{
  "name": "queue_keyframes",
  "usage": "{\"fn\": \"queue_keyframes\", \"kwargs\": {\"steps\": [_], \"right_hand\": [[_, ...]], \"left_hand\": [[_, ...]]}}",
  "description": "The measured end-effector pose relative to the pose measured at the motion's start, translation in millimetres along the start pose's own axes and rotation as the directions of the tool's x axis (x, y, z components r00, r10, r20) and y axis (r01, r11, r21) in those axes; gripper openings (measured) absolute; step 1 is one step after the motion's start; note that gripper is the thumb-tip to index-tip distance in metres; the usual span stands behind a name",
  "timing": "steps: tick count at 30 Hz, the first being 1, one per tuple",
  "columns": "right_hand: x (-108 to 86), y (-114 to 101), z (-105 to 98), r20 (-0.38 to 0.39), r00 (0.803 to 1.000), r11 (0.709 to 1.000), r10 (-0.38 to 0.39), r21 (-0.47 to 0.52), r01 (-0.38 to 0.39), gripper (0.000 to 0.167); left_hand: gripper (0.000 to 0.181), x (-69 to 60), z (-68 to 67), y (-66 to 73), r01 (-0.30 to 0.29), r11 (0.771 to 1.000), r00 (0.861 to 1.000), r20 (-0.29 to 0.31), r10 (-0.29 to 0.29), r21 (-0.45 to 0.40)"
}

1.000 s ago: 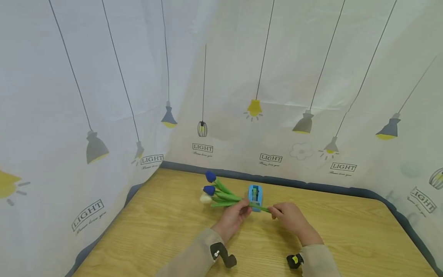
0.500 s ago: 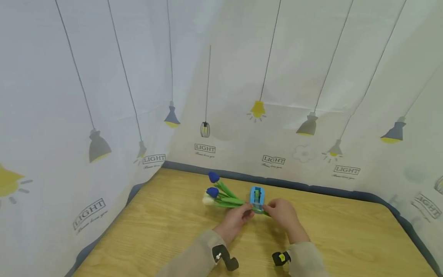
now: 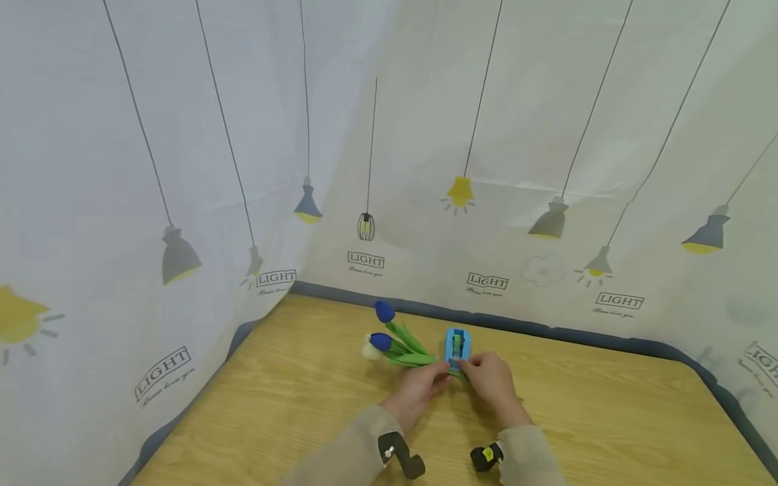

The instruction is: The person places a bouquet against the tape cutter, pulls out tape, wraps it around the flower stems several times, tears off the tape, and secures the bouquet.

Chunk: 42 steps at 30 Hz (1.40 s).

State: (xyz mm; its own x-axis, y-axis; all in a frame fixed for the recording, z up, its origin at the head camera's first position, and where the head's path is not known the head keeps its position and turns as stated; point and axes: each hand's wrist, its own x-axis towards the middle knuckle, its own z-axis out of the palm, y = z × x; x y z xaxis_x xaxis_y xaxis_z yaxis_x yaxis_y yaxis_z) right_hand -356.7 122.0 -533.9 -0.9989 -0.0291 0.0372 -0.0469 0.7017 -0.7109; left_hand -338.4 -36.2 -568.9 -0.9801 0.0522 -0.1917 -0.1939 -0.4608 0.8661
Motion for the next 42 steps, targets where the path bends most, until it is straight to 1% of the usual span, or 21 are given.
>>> {"fn": "queue_keyframes", "kwargs": {"steps": [6,12,14,19,22,27,31,34,38,40,42], "right_hand": [[1.6,2,9,-0.027,0.999,1.0,0.023,0.005,-0.023,0.035],[-0.2,2,13,-0.05,0.998,0.999,0.042,-0.011,-0.042,0.042],[-0.8,2,14,-0.052,0.998,0.999,0.039,-0.012,-0.04,0.042],[-1.6,1,15,-0.044,0.998,0.999,0.048,-0.013,-0.049,0.043],[-1.7,1,14,-0.042,0.998,0.998,0.057,-0.034,-0.058,0.038],[-1.4,3,13,-0.026,0.998,0.997,0.053,-0.06,-0.054,0.028],[-1.5,6,6,0.003,0.999,0.998,0.053,-0.017,-0.053,0.031],[-2.4,8,-4,0.044,0.997,0.998,0.06,0.029,-0.061,0.034],[-7.2,4,-23,0.105,0.993,0.998,0.057,0.03,-0.061,0.035],[-11.1,-1,-35,0.135,0.99,0.999,0.027,0.03,-0.031,0.031],[-15.4,-8,-46,0.159,0.987,0.999,-0.028,0.043,0.021,0.025]], "left_hand": [[0.003,0.3,2.2,0.1,0.017,1.0,1.0,-0.026,-0.016,0.021],[0.013,1.0,3.2,2.0,0.032,0.998,0.999,-0.044,-0.03,0.049],[0.013,-0.2,3.4,2.4,0.04,0.998,0.998,-0.054,-0.037,0.056],[0.006,-1.4,3.6,2.7,0.052,0.997,0.996,-0.07,-0.048,0.06],[0.003,-0.5,4.3,2.0,0.05,0.998,0.996,-0.077,-0.046,0.046],[0.008,-0.1,5.5,0.7,0.036,0.999,0.996,-0.081,-0.033,0.029],[0.01,-0.7,7.4,1.1,0.033,0.999,0.998,-0.049,-0.031,0.033],[0.009,-1.8,7.3,1.8,0.041,0.999,0.999,-0.023,-0.04,0.032],[0.004,-5.4,7.2,7.7,0.038,0.998,0.999,0.0,-0.038,0.05],[0.006,-7.7,8.0,13.2,0.033,0.996,0.999,0.019,-0.035,0.077],[0.013,-8.8,10.3,19.3,0.021,0.996,0.999,0.039,-0.025,0.085]]}}
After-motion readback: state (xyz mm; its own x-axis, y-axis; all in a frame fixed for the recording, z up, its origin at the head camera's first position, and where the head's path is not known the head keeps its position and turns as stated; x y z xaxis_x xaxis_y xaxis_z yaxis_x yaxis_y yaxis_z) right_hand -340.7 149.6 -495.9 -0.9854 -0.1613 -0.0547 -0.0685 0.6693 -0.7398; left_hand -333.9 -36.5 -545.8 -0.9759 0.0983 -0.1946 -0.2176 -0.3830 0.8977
